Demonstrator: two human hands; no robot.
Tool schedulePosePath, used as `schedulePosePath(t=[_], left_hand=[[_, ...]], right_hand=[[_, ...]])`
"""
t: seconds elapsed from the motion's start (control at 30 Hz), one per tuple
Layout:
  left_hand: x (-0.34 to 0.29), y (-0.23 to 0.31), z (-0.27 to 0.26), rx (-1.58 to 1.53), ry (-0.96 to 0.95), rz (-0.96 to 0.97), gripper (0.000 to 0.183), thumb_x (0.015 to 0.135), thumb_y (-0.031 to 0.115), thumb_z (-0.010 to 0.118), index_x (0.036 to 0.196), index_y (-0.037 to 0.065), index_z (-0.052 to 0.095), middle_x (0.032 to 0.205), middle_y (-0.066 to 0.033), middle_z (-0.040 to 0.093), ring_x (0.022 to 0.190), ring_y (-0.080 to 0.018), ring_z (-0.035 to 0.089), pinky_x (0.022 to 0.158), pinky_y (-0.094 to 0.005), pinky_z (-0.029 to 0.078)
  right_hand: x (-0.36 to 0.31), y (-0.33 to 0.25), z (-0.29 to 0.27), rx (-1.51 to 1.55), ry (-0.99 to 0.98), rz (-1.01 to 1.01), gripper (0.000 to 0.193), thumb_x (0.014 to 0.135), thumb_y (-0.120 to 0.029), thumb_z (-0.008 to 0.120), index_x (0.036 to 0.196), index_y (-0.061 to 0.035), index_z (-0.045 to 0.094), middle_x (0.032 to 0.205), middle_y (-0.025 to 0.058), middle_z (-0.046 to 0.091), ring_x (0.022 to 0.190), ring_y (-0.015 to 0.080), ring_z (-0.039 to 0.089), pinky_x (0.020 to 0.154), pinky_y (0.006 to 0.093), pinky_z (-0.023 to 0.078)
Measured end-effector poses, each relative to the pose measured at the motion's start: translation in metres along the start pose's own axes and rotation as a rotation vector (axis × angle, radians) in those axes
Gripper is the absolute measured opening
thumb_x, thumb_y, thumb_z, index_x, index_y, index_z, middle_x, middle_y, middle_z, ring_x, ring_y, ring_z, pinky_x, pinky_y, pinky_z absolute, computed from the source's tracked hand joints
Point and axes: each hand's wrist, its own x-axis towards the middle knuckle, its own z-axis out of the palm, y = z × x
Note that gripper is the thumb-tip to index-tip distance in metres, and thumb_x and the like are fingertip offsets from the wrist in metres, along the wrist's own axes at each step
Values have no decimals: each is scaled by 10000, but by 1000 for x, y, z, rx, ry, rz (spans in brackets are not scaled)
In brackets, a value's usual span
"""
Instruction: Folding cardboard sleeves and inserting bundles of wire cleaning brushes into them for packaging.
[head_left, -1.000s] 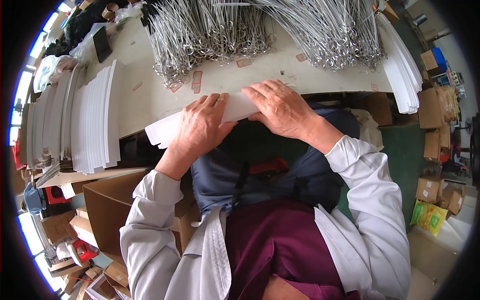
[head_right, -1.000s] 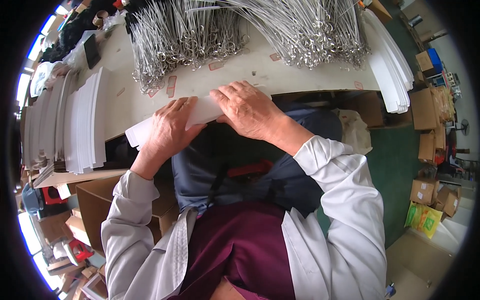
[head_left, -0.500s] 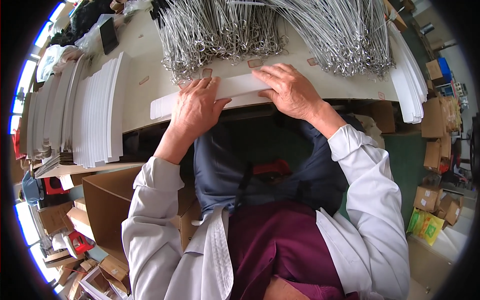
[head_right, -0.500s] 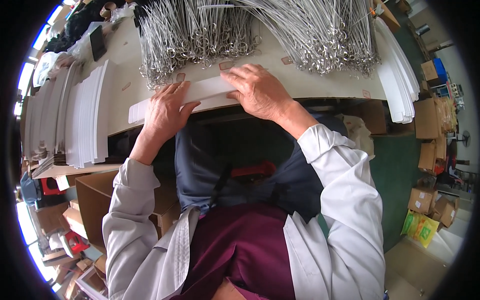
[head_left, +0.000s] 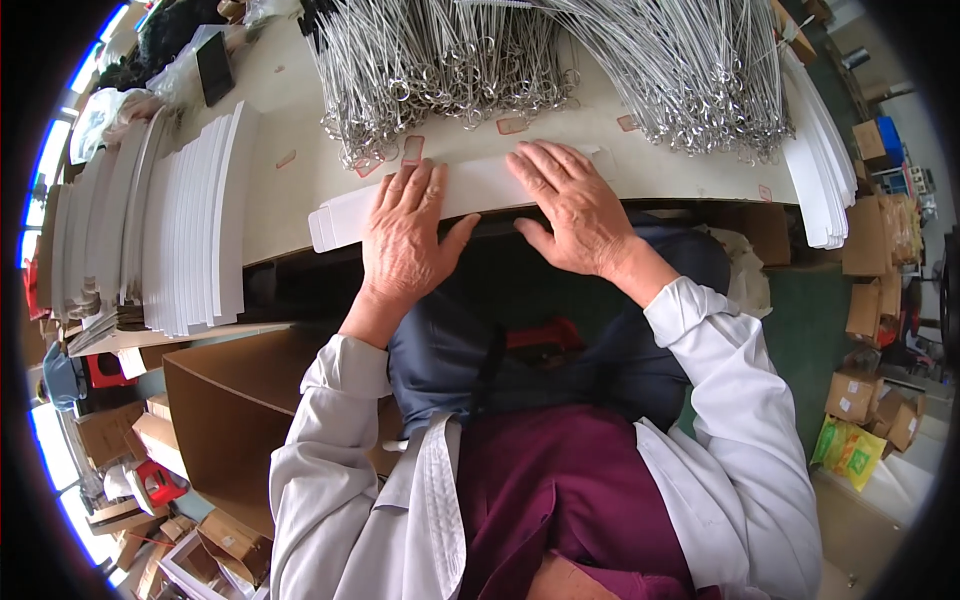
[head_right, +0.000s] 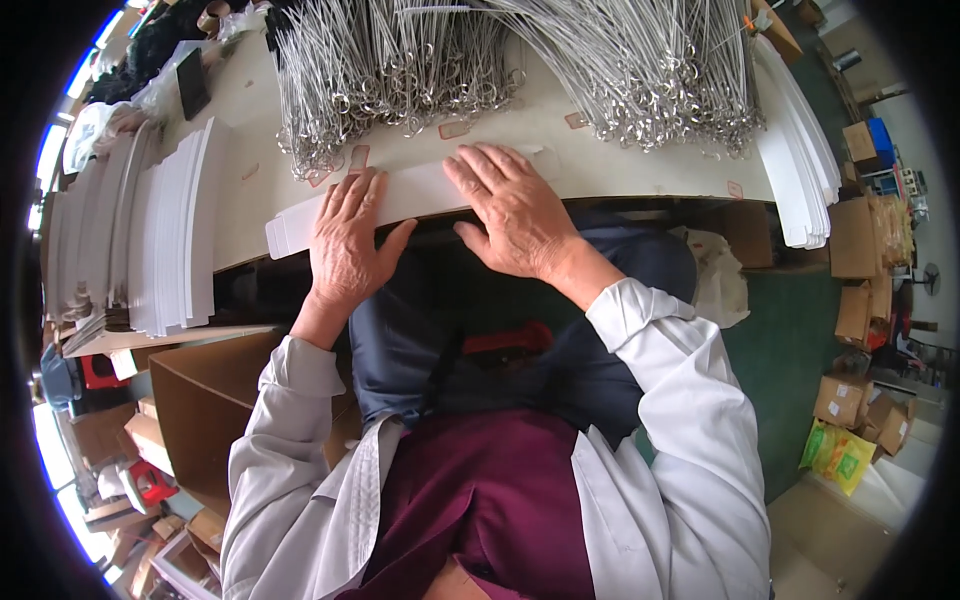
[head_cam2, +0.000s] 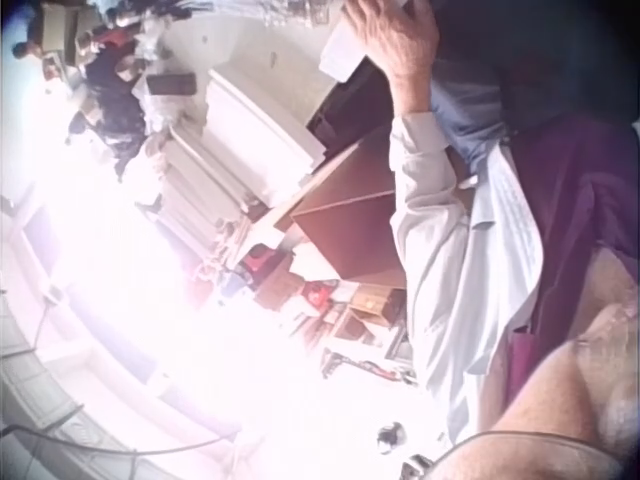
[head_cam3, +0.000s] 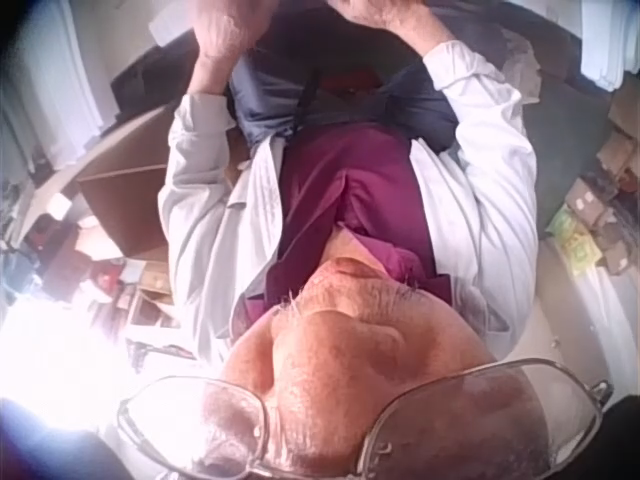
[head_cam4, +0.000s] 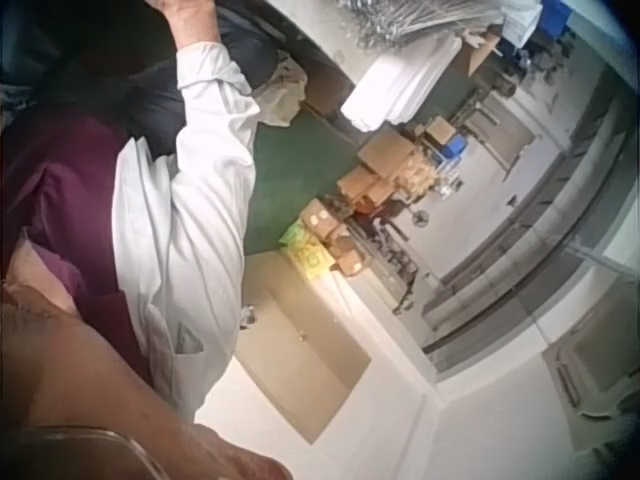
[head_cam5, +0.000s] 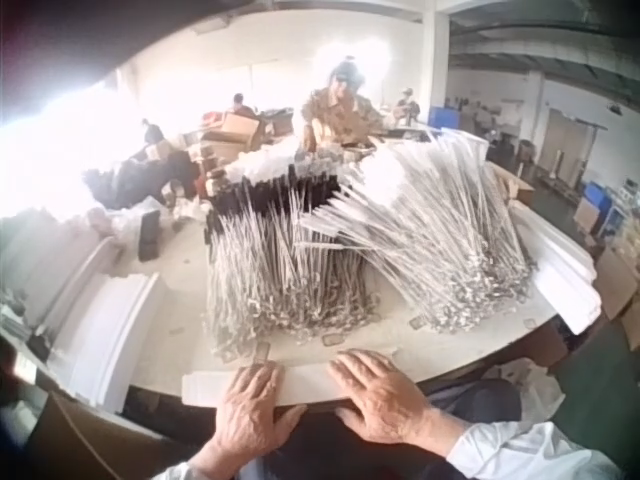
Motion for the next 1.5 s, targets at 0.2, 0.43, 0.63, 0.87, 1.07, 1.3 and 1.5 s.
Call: schedulePosePath(t=[0.2, 0.43, 0.63, 0.87, 1.07, 1.3, 1.5], left_hand=[[-4, -2, 6, 78, -78, 13, 689, 887, 361, 734, 1406, -37, 517, 1463, -233, 526, 1362, -400, 486, 1175, -490, 341], [-40, -39, -16, 184, -109, -35, 674, 889, 246, 732, 1452, -18, 473, 1499, -229, 493, 1377, -406, 469, 1175, -496, 343], [-54, -61, -24, 237, -102, -31, 671, 894, 197, 719, 1463, -33, 445, 1499, -233, 485, 1375, -402, 467, 1168, -505, 353], [-53, -59, -37, 390, -179, -81, 662, 870, 175, 732, 1429, -65, 471, 1453, -247, 521, 1338, -405, 497, 1164, -490, 360], [-20, -8, -79, 179, -532, -151, 458, 843, 156, 728, 1213, -74, 589, 1148, -231, 665, 1112, -391, 624, 978, -468, 492], [8, 35, -68, -361, -703, -140, 612, 787, 274, 808, 1259, -25, 558, 1067, -255, 678, 1028, -419, 660, 888, -454, 518], [-9, 40, -48, -417, -563, -260, 518, 786, 288, 809, 1113, -10, 541, 928, -242, 697, 910, -429, 692, 796, -479, 554]], right_hand=[[29, -34, 38, -21, -47, -62, 754, 835, -237, 742, 1463, 50, 439, 1485, 204, 483, 1398, 358, 441, 1206, 466, 313], [-4, 6, 14, -124, -8, 91, 728, 853, -229, 737, 1466, 33, 443, 1497, 192, 483, 1409, 343, 439, 1213, 450, 306], [-20, 26, 0, -156, -35, 135, 846, 854, -406, 764, 1492, 32, 421, 1529, 187, 454, 1432, 317, 417, 1228, 452, 284], [-37, 45, -5, -175, 41, 78, 705, 877, -360, 753, 1423, 20, 516, 1465, 160, 526, 1392, 313, 461, 1209, 453, 314], [-38, 33, -19, -83, 115, -77, 426, 820, -117, 756, 1223, -14, 662, 1248, 98, 673, 1218, 262, 599, 1157, 468, 392], [-21, -18, -23, 59, 151, -229, 361, 844, -142, 700, 1190, -37, 690, 1246, 88, 671, 1232, 277, 589, 1135, 486, 413], [-40, -26, -29, 168, 338, 53, 535, 813, -224, 813, 1269, -14, 626, 1309, 159, 592, 1231, 340, 556, 1061, 458, 453]])
